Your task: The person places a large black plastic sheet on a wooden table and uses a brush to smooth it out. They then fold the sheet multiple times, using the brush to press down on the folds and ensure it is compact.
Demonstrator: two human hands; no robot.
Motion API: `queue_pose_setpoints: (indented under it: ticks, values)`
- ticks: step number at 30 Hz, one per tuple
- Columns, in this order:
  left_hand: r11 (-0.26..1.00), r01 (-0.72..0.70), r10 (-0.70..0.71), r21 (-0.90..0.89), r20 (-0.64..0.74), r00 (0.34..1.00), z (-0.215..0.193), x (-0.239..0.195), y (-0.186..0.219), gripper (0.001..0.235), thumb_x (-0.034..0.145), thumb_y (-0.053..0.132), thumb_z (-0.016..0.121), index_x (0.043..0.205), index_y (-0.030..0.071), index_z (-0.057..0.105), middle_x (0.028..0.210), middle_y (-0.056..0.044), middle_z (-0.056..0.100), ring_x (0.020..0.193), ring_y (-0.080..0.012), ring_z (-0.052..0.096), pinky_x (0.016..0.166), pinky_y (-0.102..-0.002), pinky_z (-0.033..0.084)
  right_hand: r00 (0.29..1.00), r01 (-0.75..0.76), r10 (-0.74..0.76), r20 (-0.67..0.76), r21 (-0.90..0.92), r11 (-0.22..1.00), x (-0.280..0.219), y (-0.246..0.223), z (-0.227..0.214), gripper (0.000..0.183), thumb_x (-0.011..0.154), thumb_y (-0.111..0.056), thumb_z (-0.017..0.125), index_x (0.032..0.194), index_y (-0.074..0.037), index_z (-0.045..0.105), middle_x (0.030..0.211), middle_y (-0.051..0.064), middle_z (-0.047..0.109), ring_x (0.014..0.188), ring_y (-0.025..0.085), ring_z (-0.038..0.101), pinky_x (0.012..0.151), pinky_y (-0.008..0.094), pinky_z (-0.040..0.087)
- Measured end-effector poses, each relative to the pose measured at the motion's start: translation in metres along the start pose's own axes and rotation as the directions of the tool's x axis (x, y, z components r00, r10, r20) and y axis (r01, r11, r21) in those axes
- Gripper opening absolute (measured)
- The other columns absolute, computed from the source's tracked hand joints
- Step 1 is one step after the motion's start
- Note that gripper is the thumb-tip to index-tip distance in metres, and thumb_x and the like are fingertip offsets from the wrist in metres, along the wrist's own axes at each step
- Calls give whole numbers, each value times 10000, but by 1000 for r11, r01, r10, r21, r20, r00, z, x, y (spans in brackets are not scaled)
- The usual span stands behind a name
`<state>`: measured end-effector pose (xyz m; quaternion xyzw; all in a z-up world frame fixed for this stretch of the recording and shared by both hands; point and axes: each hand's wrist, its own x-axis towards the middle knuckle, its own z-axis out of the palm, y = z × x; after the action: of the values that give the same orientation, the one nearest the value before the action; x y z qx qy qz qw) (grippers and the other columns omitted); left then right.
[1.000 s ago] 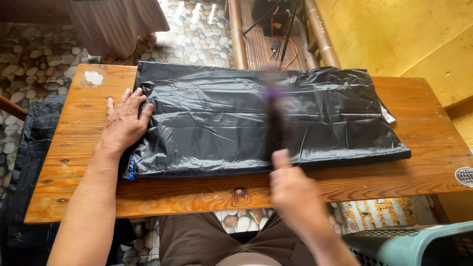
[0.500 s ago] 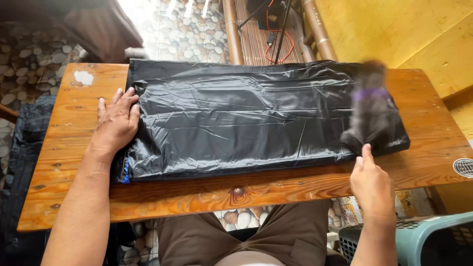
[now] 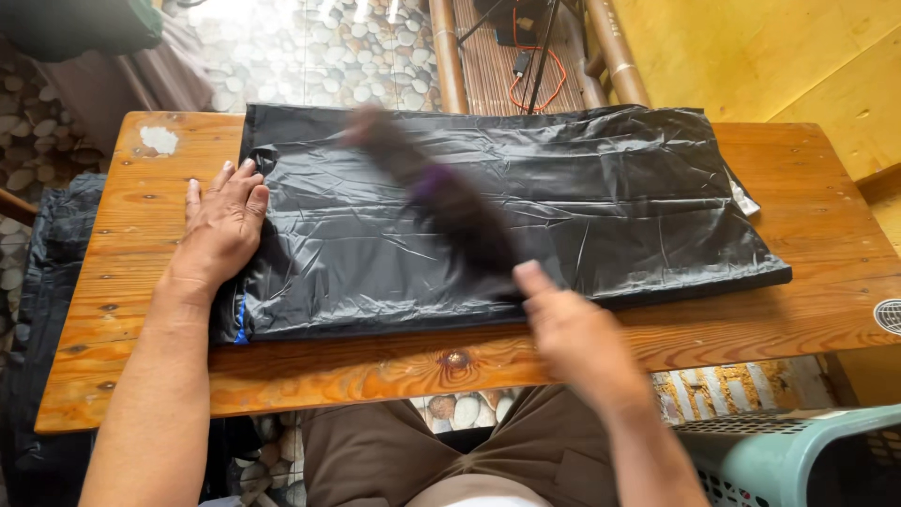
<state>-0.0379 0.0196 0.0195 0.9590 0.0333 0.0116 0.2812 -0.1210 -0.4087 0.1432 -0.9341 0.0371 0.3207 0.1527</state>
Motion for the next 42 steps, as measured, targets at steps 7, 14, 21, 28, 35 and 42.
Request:
queue_pose_setpoints:
  ticks: [7, 14, 21, 28, 35, 42]
  values:
    - [993, -90, 95, 79, -63, 994, 7, 8, -9, 674, 1043, 558, 403, 1446, 37, 548, 1658, -80, 395, 1576, -297, 234, 1225, -640, 13, 753, -364, 391, -529, 159, 918, 132, 221, -92, 451, 1056, -290, 334, 1460, -182, 504, 1278, 246, 686, 1033, 498, 677, 941, 544, 477]
    - [990, -128, 133, 58, -110, 985, 10, 10, -23, 585, 1024, 497, 504, 1409, 62, 581, 1648, -106, 410, 1564, -288, 272, 1219, -635, 53, 605, -661, 593, -532, 80, 746, 164, 294, -157, 506, 953, -187, 548, 1397, 29, 652, 1415, 297, 642, 1263, 475, 618, 927, 581, 513]
    - [995, 72, -66, 73, -85, 994, -20, 13, 4, 908, 915, 575, 574, 1597, 44, 294, 1674, -215, 242, 1552, -338, 196, 1225, -518, 146, 577, -767, 701, -420, 16, 641, 210, 428, -169, 585, 944, -265, 586, 1449, 20, 663, 1569, 235, 526, 1397, 458, 515, 1066, 633, 371]
    - [939, 335, -342, 82, 99, 934, -54, 28, 50, 1054, 858, 656, 640, 1603, 7, 274, 1569, -224, 416, 1463, -381, 364, 1188, -499, 298, 682, -712, 548, -485, -273, 647, 262, 503, -183, 499, 844, -269, 556, 1093, 17, 881, 1183, 237, 821, 1051, 389, 772, 788, 422, 599]
    - [895, 445, -445, 11, 85, 892, -38, 57, 27, 888, 816, 664, 761, 1291, -64, 579, 1292, -222, 657, 1200, -393, 607, 948, -473, 447, 547, -426, -60, -835, -339, 839, 232, 388, -186, 714, 1077, -619, 453, 1437, -59, 711, 1316, 358, 663, 1136, 498, 575, 777, 595, 445]
    - [888, 433, -412, -152, 153, 898, -53, 50, 50, 680, 883, 470, 745, 1399, 54, 595, 1335, -154, 663, 1254, -318, 598, 1045, -441, 450, 815, 104, 172, -554, 431, 896, 214, 245, -183, 881, 971, -588, 658, 1584, -18, 383, 1387, 89, 568, 980, 213, 593, 931, 364, 450]
